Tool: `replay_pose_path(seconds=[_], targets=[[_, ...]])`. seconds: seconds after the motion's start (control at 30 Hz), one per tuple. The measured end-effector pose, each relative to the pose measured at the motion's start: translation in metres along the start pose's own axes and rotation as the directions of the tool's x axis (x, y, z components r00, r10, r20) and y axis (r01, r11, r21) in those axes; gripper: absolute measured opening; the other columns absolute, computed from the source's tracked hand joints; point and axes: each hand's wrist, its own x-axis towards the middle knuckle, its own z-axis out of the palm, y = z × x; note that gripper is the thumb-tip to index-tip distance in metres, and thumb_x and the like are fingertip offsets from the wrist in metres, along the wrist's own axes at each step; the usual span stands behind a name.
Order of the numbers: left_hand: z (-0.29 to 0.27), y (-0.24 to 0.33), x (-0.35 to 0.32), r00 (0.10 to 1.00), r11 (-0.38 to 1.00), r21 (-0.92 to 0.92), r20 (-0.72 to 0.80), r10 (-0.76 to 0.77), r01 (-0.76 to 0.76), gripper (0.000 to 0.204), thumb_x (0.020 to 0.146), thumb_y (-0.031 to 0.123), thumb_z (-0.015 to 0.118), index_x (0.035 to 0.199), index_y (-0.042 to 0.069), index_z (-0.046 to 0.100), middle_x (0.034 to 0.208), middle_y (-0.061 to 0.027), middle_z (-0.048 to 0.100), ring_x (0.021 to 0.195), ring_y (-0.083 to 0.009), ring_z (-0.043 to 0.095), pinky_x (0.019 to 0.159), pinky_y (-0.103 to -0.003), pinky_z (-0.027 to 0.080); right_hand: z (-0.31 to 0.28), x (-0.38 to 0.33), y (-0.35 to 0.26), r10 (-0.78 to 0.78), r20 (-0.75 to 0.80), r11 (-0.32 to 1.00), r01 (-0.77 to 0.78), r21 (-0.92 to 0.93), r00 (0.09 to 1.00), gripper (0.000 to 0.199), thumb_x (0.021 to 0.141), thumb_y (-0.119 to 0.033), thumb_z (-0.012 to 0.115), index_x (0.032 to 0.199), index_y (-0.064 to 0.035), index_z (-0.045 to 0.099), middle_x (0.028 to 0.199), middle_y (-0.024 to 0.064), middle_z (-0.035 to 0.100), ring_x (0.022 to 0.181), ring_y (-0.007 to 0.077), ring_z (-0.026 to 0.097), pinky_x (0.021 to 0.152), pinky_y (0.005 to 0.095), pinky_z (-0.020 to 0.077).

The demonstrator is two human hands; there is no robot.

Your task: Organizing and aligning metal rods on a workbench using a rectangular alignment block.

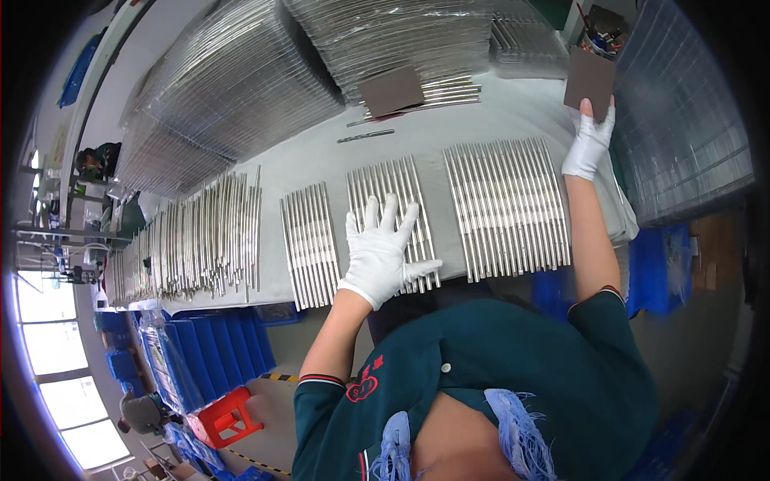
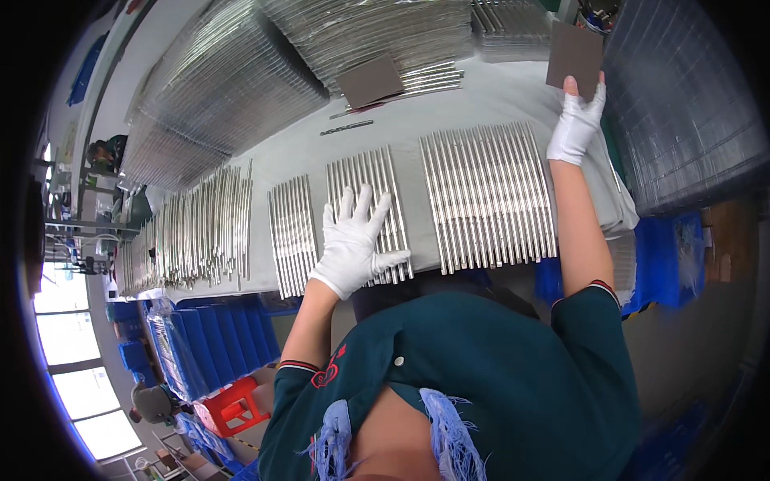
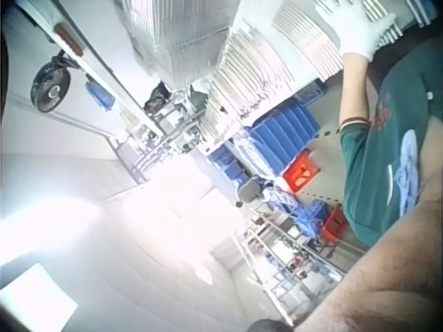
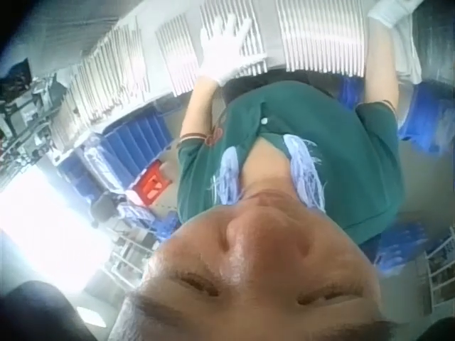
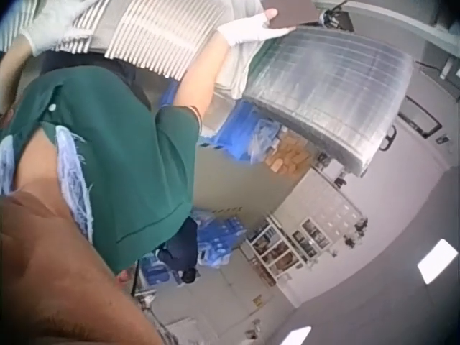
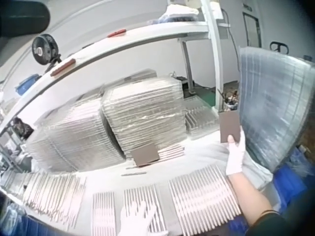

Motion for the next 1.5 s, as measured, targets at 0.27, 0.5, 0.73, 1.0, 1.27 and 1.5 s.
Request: replay_pose_path(seconds=[0.27, 0.5, 0.73, 1.0, 1.27, 1.5], targets=[[0.008, 0.075, 0.063, 0.917, 0.913, -0.087, -0.036, 0.397, -0.399, 0.104, 0.074, 0.081, 0.054, 0.152, 0.014, 0.037, 0.154, -0.0244, 0.034, 0.145, -0.0441, 0.027, 0.114, -0.066, 0.014, 0.004, 0.0, 0.0, 0.002, -0.017, 1.0, -0.001, 0.029, 1.0, 0.072, 0.092, -0.017, 0.073, 0.149, 0.0013, 0.033, 0.142, 0.0122, 0.048, 0.127, 0.019, 0.049, 0.109, 0.0303, 0.0377], [0.016, 0.097, 0.077, 0.904, 0.899, -0.087, -0.035, 0.427, -0.428, 0.104, 0.073, 0.082, 0.054, 0.152, 0.017, 0.038, 0.155, -0.02, 0.036, 0.145, -0.0421, 0.027, 0.114, -0.066, 0.013, 0.005, -0.004, -0.007, 0.09, 0.0, 0.993, -0.09, 0.071, 0.996, 0.074, 0.091, -0.017, 0.073, 0.151, -0.0005, 0.031, 0.142, 0.0115, 0.048, 0.127, 0.0185, 0.049, 0.107, 0.0298, 0.0392], [0.008, 0.055, 0.046, 0.929, 0.924, -0.098, -0.038, 0.367, -0.369, 0.103, 0.072, 0.077, 0.061, 0.149, 0.012, 0.041, 0.151, -0.0242, 0.038, 0.142, -0.0469, 0.029, 0.115, -0.061, 0.019, 0.004, -0.002, -0.007, 0.148, 0.016, 0.981, -0.149, 0.126, 0.989, 0.079, 0.089, -0.022, 0.076, 0.151, -0.0023, 0.032, 0.143, 0.01, 0.047, 0.13, 0.0207, 0.047, 0.106, 0.0317, 0.0414], [0.01, 0.049, 0.04, 0.93, 0.923, -0.12, -0.062, 0.362, -0.367, 0.108, 0.072, 0.078, 0.061, 0.149, 0.007, 0.039, 0.15, -0.0263, 0.037, 0.143, -0.0473, 0.027, 0.118, -0.056, 0.018, 0.006, -0.004, -0.009, 0.142, 0.034, 0.986, -0.144, 0.087, 0.989, 0.076, 0.09, -0.023, 0.075, 0.15, -0.0022, 0.034, 0.144, 0.0093, 0.047, 0.13, 0.0195, 0.047, 0.106, 0.0312, 0.041], [0.02, 0.1, 0.079, 0.87, 0.859, -0.134, -0.071, 0.488, -0.493, 0.105, 0.075, 0.082, 0.052, 0.15, 0.008, 0.04, 0.152, -0.0218, 0.038, 0.145, -0.0434, 0.026, 0.118, -0.058, 0.014, 0.003, -0.002, -0.004, 0.153, 0.032, 0.981, -0.156, 0.113, 0.988, 0.076, 0.09, -0.022, 0.075, 0.151, -0.0038, 0.033, 0.143, 0.0089, 0.047, 0.129, 0.0194, 0.049, 0.105, 0.0329, 0.0425], [0.012, 0.081, 0.072, 0.854, 0.85, -0.079, -0.028, 0.52, -0.52, 0.105, 0.074, 0.081, 0.054, 0.148, 0.008, 0.041, 0.15, -0.0248, 0.039, 0.142, -0.0466, 0.03, 0.116, -0.06, 0.018, 0.005, -0.003, -0.01, 0.194, 0.007, 0.969, -0.193, 0.157, 0.981, 0.073, 0.09, -0.019, 0.074, 0.15, -0.0054, 0.034, 0.141, 0.0079, 0.048, 0.126, 0.0193, 0.05, 0.103, 0.0341, 0.0445]])
